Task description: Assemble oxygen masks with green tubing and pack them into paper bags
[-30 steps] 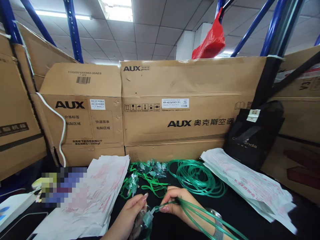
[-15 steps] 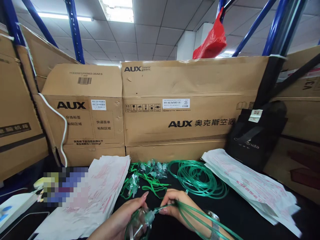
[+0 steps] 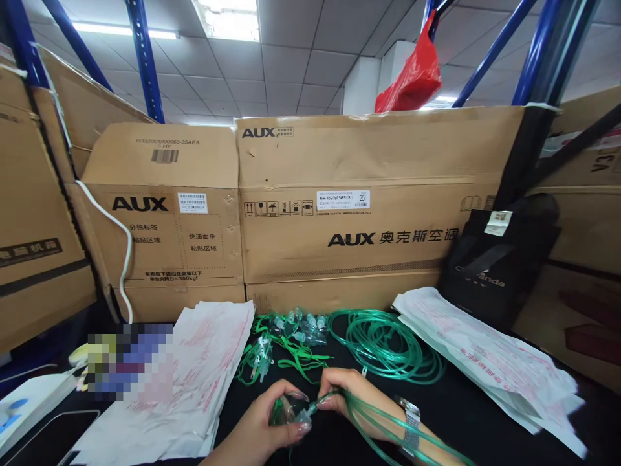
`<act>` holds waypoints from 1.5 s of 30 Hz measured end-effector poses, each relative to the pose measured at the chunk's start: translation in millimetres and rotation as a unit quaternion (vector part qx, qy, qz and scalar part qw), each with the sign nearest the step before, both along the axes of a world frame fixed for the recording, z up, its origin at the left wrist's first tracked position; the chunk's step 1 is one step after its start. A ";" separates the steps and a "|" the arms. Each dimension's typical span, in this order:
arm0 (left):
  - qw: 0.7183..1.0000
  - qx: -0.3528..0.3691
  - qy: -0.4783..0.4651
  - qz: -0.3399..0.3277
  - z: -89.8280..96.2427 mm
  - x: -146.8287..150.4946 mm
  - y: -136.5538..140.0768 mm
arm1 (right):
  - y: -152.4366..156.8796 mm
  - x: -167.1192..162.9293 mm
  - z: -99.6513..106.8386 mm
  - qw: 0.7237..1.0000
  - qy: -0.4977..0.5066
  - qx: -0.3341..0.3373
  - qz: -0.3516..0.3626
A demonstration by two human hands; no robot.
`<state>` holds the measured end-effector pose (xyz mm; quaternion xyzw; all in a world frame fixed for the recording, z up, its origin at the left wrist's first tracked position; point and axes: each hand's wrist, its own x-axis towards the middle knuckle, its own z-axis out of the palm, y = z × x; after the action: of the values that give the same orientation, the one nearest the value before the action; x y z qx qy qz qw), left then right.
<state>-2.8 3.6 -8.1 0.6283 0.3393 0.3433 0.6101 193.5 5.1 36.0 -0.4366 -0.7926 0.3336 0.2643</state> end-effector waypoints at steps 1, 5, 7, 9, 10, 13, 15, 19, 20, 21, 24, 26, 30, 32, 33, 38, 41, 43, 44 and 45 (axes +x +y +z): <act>1.000 0.006 0.009 -0.004 -2.5 0.1 0.4 | 0.2 0.1 -1.4 1.000 -0.005 0.004 0.006; 1.000 -0.014 0.023 -0.010 -12.6 -0.8 3.1 | -0.4 -1.3 -5.1 1.000 -0.004 0.020 0.020; 1.000 -0.022 0.018 -0.009 -16.7 -0.8 4.3 | -1.3 -2.8 -5.5 1.000 0.007 0.017 0.018; 1.000 -0.022 0.012 -0.007 -19.4 -0.2 4.9 | -2.2 -4.3 -5.4 1.000 0.015 0.006 0.006; 1.000 -0.023 0.008 -0.005 -20.2 0.3 5.0 | -2.6 -4.9 -5.5 1.000 0.018 -0.001 0.000; 1.000 -0.020 -0.011 -0.006 -21.1 2.1 5.1 | -3.2 -5.8 -7.8 0.999 0.031 -0.018 -0.015; 0.999 -0.019 -0.031 -0.003 -21.5 3.5 5.0 | -3.4 -6.1 -10.8 0.998 0.045 -0.025 -0.022; 0.998 -0.031 -0.056 0.017 -23.3 6.7 3.8 | -3.0 -6.4 -15.7 0.999 0.047 -0.013 -0.017; 0.998 -0.034 -0.054 0.020 -23.4 7.4 3.3 | -2.6 -6.1 -15.9 0.999 0.040 -0.005 -0.009; 0.998 -0.037 -0.051 0.022 -23.0 7.9 2.8 | -2.0 -5.5 -15.6 0.999 0.035 0.003 -0.001; 0.998 -0.036 -0.050 0.023 -16.0 8.4 1.7 | 1.0 -3.1 -13.1 0.998 0.057 -0.009 0.022; 0.996 -0.048 -0.062 0.033 -5.8 7.3 1.7 | 3.0 -2.0 -11.1 0.992 0.103 -0.069 0.019; 0.981 -0.136 -0.101 0.093 19.4 1.6 3.0 | 4.1 -2.7 -9.5 0.945 0.188 -0.267 -0.003; 0.966 -0.182 -0.140 0.116 27.8 -1.7 3.1 | 3.3 -2.7 -9.6 0.915 0.188 -0.357 0.023; 0.958 -0.203 -0.159 0.123 30.2 -2.9 2.9 | 2.9 -2.3 -9.7 0.906 0.174 -0.386 0.032; 0.942 -0.261 -0.161 0.137 30.0 -2.5 1.9 | -1.0 1.2 -6.4 0.965 0.026 -0.245 -0.091; 0.949 -0.231 -0.151 0.149 28.4 -0.6 3.0 | -9.3 -1.2 1.3 0.987 -0.084 -0.054 -0.130; 0.954 -0.192 -0.165 0.163 28.9 -0.8 4.1 | -17.4 -5.7 7.7 0.981 -0.139 0.025 -0.136; 0.954 -0.174 -0.176 0.171 29.7 -1.4 4.5 | -21.4 -8.4 10.6 0.976 -0.152 0.061 -0.142; 0.952 -0.162 -0.189 0.178 30.7 -2.2 4.6 | -25.1 -11.1 13.2 0.971 -0.161 0.094 -0.146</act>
<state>-5.0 8.2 22.6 0.3737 0.3754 0.4990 0.6859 182.4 -20.0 49.3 -0.5688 -0.7803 0.1404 0.2188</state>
